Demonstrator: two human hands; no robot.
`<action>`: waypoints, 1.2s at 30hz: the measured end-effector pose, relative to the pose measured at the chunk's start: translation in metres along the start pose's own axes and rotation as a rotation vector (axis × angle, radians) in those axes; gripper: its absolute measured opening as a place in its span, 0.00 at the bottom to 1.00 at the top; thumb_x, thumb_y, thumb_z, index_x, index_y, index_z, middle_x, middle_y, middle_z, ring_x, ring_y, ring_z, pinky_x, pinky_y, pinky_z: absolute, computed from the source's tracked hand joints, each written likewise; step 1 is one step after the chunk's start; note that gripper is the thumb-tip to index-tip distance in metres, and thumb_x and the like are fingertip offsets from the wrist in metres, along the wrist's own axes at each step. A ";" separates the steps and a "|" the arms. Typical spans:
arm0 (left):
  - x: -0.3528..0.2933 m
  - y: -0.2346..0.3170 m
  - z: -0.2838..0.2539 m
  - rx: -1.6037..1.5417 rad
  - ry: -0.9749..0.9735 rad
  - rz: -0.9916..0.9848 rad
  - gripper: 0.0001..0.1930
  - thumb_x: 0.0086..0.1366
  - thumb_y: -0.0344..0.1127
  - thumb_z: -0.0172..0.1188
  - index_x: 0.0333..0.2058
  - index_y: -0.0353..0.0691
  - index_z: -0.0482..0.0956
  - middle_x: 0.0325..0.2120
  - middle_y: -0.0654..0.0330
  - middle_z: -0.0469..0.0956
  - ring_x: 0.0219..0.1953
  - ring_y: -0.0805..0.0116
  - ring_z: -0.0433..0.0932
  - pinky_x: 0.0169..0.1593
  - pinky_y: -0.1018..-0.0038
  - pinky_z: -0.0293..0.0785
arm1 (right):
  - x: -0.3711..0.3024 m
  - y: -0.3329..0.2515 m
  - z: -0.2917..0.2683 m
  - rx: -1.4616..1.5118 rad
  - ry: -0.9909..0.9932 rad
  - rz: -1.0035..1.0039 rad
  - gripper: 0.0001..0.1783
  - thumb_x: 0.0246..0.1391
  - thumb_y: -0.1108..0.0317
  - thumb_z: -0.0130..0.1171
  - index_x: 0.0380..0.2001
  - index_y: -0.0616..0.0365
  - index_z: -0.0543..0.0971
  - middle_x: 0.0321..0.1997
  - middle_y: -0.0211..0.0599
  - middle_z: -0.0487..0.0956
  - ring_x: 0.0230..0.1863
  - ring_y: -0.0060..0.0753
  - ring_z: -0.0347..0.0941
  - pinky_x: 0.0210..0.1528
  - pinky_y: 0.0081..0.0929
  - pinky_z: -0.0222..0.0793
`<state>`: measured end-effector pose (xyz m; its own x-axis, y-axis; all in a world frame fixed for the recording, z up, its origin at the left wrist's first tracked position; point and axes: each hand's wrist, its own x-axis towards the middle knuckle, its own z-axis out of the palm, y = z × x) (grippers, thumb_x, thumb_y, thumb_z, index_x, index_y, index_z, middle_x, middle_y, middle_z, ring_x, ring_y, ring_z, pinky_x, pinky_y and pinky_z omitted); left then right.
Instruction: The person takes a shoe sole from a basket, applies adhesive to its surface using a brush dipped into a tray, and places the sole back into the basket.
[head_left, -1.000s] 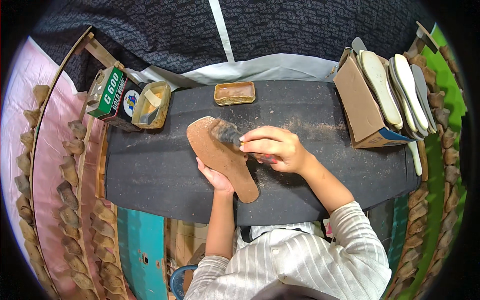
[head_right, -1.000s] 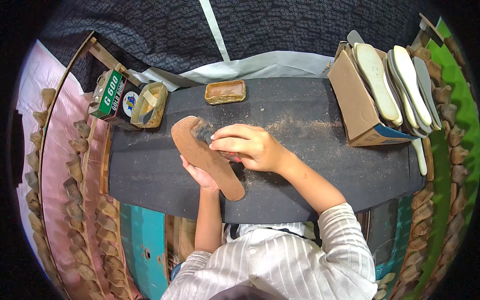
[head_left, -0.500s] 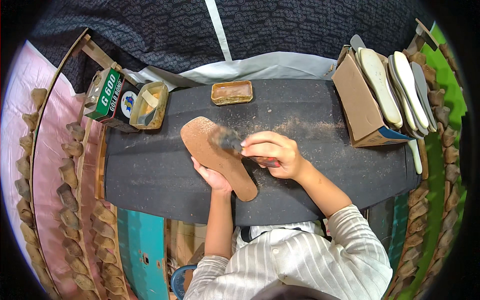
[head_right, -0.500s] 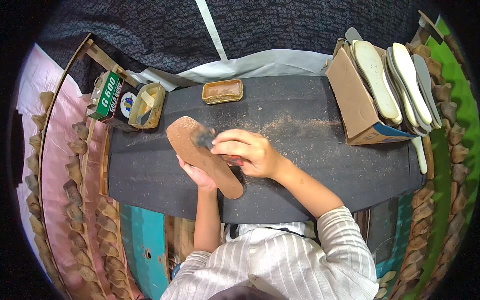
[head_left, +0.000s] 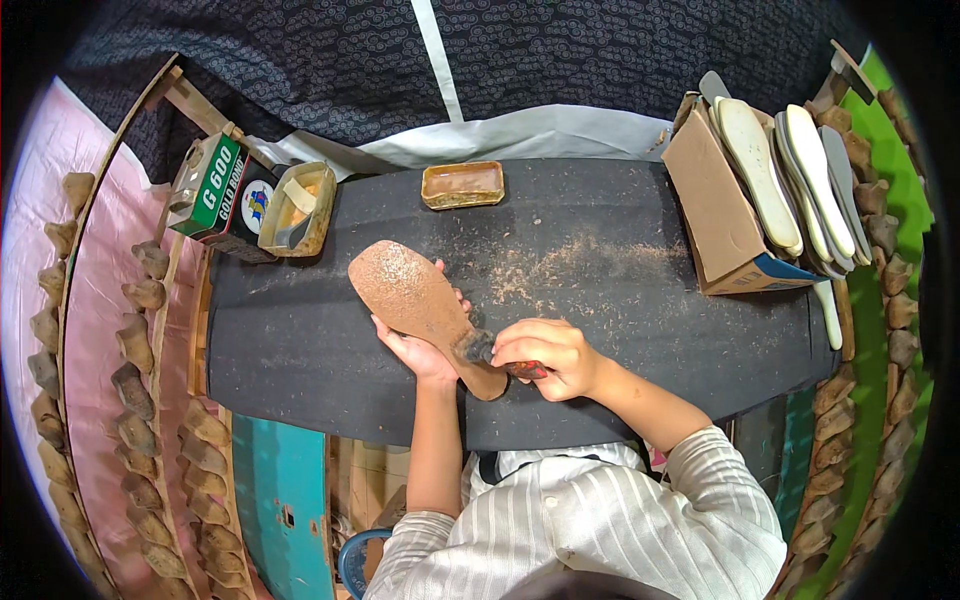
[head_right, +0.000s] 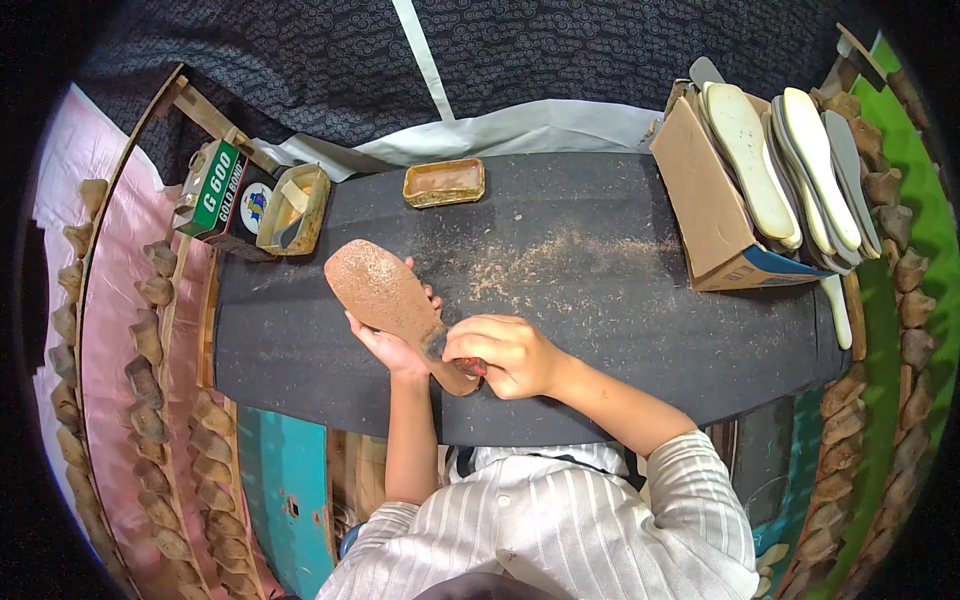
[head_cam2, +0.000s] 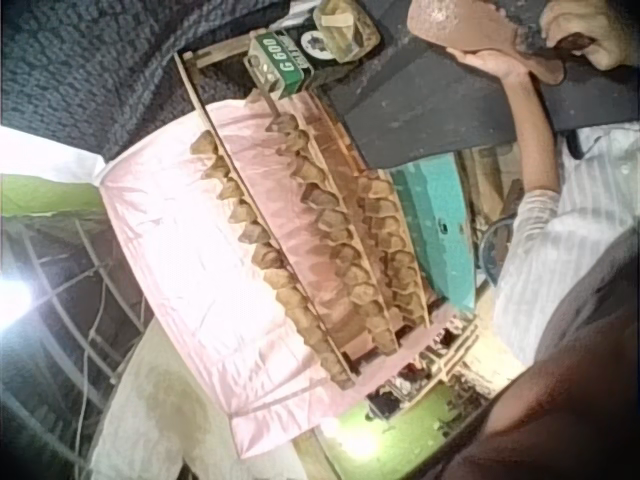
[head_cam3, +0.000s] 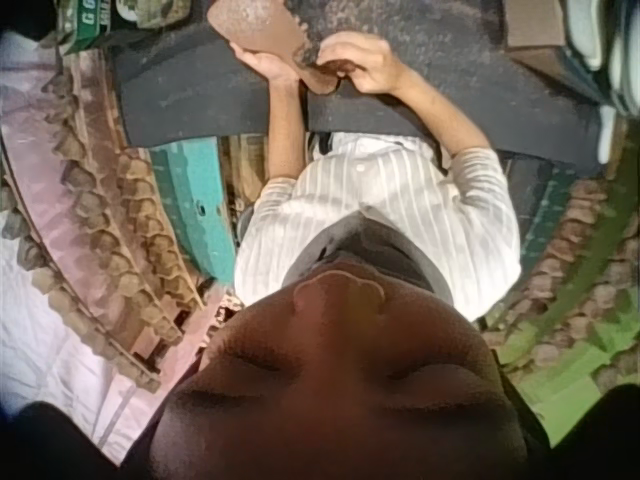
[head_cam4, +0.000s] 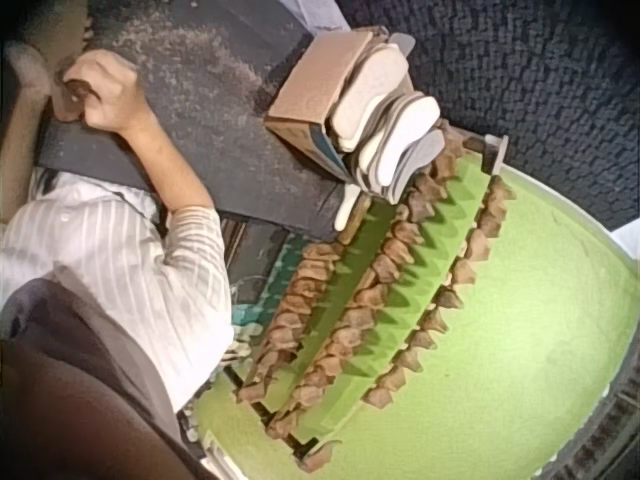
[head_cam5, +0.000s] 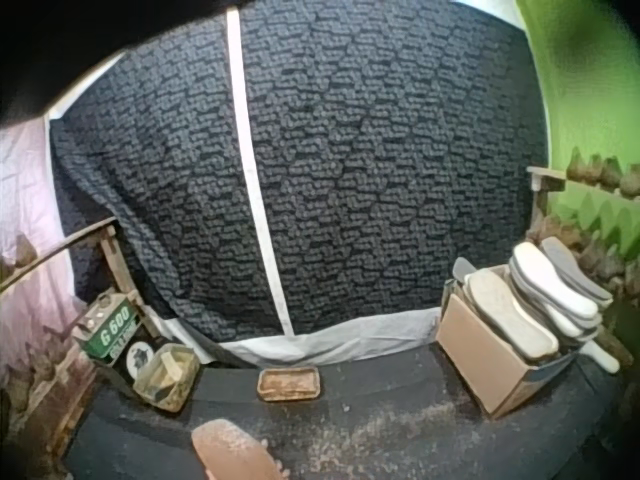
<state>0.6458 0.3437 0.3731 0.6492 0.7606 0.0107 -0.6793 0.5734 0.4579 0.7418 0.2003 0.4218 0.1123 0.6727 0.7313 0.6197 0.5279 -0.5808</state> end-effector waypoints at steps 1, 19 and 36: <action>0.000 0.000 0.000 0.000 0.013 -0.003 0.37 0.58 0.67 0.33 0.57 0.46 0.58 0.51 0.50 0.67 0.31 0.56 0.73 0.31 0.60 0.74 | 0.001 -0.002 -0.004 0.001 -0.001 -0.001 0.16 0.29 0.81 0.54 0.30 0.59 0.78 0.33 0.40 0.77 0.32 0.40 0.76 0.34 0.28 0.72; 0.002 0.002 -0.014 -0.071 -0.006 0.011 0.41 0.56 0.71 0.34 0.58 0.45 0.56 0.53 0.51 0.66 0.35 0.56 0.74 0.34 0.58 0.73 | -0.023 -0.020 0.008 -0.016 -0.101 -0.022 0.21 0.23 0.82 0.50 0.31 0.62 0.76 0.35 0.43 0.75 0.33 0.41 0.74 0.36 0.32 0.73; -0.001 0.003 -0.008 -0.094 -0.052 -0.106 0.39 0.57 0.67 0.34 0.58 0.43 0.58 0.54 0.48 0.64 0.38 0.61 0.73 0.36 0.58 0.72 | 0.078 0.096 -0.035 -0.224 0.335 0.244 0.12 0.47 0.83 0.50 0.36 0.61 0.74 0.34 0.41 0.76 0.34 0.35 0.75 0.37 0.25 0.71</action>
<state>0.6404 0.3469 0.3670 0.7344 0.6786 0.0138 -0.6333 0.6777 0.3737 0.8368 0.2853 0.4359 0.4972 0.5395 0.6795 0.6925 0.2251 -0.6854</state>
